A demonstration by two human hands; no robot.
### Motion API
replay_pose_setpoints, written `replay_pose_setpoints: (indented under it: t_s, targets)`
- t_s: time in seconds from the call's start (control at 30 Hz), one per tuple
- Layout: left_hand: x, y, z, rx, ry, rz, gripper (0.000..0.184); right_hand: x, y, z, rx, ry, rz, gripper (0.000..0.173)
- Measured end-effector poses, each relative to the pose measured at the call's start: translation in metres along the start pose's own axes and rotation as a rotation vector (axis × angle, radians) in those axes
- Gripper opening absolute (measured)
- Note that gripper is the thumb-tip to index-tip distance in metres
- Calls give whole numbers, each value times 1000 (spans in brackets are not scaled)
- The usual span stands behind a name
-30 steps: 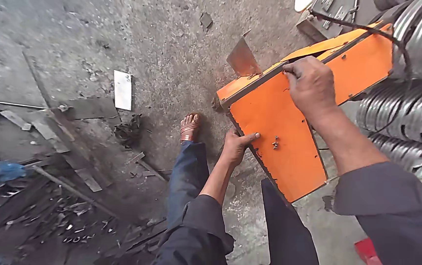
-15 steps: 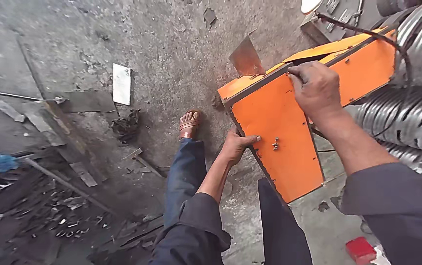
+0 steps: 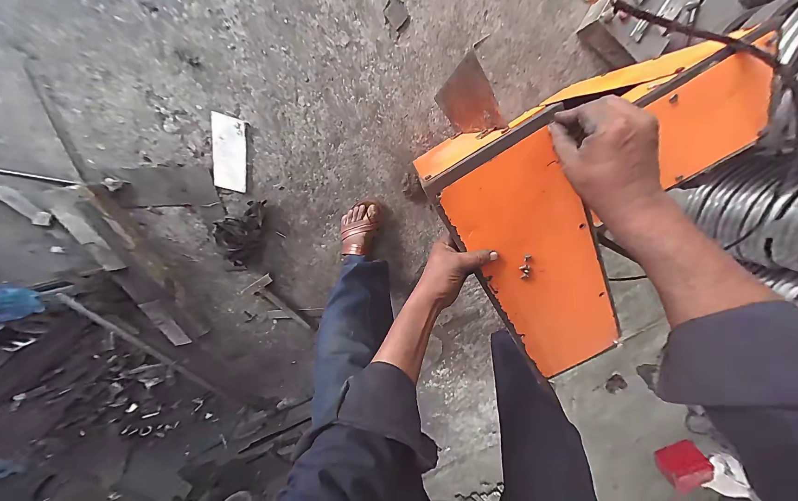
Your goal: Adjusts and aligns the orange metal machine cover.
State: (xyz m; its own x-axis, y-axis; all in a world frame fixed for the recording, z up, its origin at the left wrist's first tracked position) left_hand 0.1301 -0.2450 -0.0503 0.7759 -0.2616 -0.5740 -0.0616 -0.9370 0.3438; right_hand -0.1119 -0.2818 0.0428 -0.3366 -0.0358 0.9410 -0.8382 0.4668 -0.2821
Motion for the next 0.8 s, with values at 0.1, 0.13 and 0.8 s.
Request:
replay_pose_setpoints:
  t_s: [0.1, 0.13, 0.8]
  targets:
    - [-1, -1, 1, 0, 34, 0, 44, -1, 1, 3, -52, -34, -20, 36]
    - [-1, -1, 1, 2, 42, -1, 43, -3, -1, 4, -53, -54, -46, 39]
    - [-7, -1, -3, -91, 1, 57, 40, 6, 15, -85, -277, -179, 270, 44]
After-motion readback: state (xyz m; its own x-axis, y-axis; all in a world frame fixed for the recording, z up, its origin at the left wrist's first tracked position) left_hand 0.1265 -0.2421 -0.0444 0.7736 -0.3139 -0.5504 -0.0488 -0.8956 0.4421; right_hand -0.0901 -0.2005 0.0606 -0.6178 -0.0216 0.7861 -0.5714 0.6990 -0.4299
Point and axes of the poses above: each hand's wrist, its own z-axis towards the middle knuckle, its own x-axis out of the back of the hand, y = z × x, the point moved 5 cm from there along z, towards the middle knuckle, and after that the axes turned 3 degrees about z, right-handed, at the moved point
